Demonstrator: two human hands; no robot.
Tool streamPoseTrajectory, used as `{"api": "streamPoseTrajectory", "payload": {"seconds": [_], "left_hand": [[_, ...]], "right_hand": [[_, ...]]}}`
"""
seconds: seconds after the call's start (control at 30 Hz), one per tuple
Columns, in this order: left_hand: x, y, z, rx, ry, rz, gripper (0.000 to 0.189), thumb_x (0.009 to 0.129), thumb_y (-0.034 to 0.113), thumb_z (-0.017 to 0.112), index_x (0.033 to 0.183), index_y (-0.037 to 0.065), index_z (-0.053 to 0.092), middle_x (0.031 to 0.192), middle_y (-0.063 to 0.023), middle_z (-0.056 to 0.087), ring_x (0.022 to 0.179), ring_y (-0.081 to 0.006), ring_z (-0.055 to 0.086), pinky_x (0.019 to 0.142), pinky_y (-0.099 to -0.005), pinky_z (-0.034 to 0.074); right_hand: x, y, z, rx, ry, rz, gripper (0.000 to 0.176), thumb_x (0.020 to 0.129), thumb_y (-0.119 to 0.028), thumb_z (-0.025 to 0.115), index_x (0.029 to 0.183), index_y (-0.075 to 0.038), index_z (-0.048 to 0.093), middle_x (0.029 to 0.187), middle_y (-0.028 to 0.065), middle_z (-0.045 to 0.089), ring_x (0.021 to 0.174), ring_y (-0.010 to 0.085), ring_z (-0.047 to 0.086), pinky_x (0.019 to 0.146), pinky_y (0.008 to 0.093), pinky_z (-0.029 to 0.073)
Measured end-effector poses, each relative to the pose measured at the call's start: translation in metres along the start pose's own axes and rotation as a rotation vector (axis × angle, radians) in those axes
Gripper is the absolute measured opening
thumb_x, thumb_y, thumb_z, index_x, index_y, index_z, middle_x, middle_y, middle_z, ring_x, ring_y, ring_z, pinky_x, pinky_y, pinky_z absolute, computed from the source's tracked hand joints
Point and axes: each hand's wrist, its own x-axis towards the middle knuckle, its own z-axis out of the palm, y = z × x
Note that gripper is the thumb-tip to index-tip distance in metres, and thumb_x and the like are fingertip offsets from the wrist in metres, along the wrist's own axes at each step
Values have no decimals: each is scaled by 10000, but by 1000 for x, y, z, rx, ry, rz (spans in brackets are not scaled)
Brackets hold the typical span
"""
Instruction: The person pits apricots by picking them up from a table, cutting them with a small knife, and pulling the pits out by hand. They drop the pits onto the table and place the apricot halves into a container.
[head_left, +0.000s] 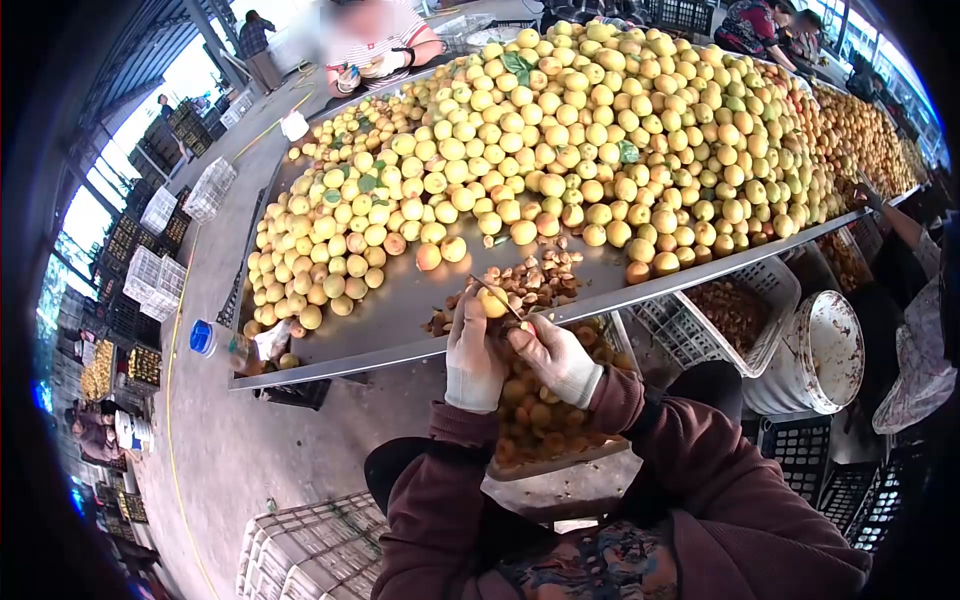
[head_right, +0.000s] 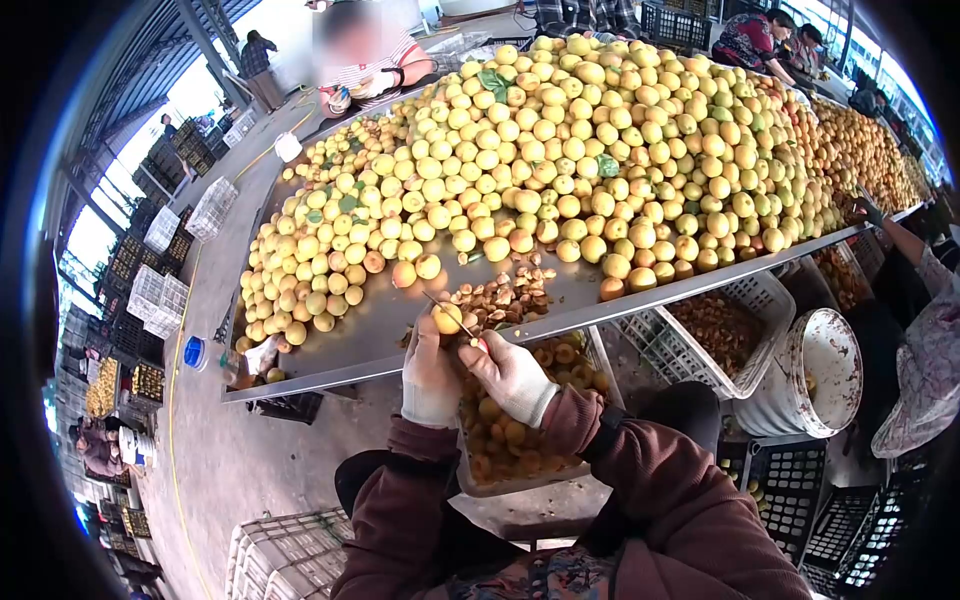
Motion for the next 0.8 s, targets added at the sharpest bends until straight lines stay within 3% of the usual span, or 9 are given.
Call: {"api": "streamPoseTrajectory", "payload": {"seconds": [0.2,0.27,0.3,0.4,0.47,0.57,0.63,0.73,0.8], "left_hand": [[-5,-4,10,1,-49,30,497,1034,431,363,1305,24,455,1151,-81,584,1091,-187,543,988,-341,422],[-4,-4,9,-41,-71,34,488,1019,405,428,1310,13,451,1185,-81,574,1098,-187,552,972,-336,444],[-4,-5,9,-83,-93,40,490,1004,379,492,1315,3,448,1219,-81,563,1105,-188,561,957,-332,466],[-5,-5,9,143,-48,114,510,1014,429,437,1285,-2,466,1175,-88,581,1054,-183,572,945,-326,459],[-8,-3,14,159,-53,132,517,1002,429,466,1286,-3,467,1183,-88,582,1054,-184,576,938,-324,467],[-10,11,18,156,-87,135,538,982,422,521,1301,-8,464,1181,-80,585,1067,-178,572,936,-315,465],[-2,17,7,779,-161,365,553,972,330,579,1352,-39,420,1232,-79,563,1062,-175,580,937,-293,467],[-5,8,16,492,-51,264,511,998,340,521,1360,-10,434,1266,-94,538,1115,-165,540,970,-294,432],[-7,8,21,332,-1,185,515,1014,389,465,1358,6,439,1292,-109,515,1178,-164,497,1011,-298,398]], "right_hand": [[-7,0,2,14,89,-77,296,980,-317,544,927,-30,491,727,167,527,639,259,480,638,350,464],[-8,0,1,-19,76,-85,298,998,-334,508,937,-43,491,732,18,509,697,95,459,626,264,427],[-8,3,2,-19,76,-82,298,998,-334,508,937,-43,491,732,18,509,697,95,459,626,264,427],[-9,5,3,-59,95,-104,296,999,-332,508,956,-40,493,731,20,509,696,92,461,627,265,430],[-13,-3,4,60,91,-89,203,981,-233,511,975,-30,507,735,137,557,669,227,542,663,325,472],[-13,14,6,173,67,-149,229,985,-255,504,1005,-27,514,740,124,571,702,213,584,680,328,480],[-14,-1,1,66,86,-156,236,984,-263,501,968,-27,496,740,149,590,713,298,633,666,359,490],[-13,-18,-3,-232,94,-121,272,977,-280,515,881,-36,444,726,211,567,755,467,578,609,416,476],[-13,-12,1,-155,99,-102,285,977,-298,518,896,-33,453,733,218,565,754,463,582,612,414,476]]}}
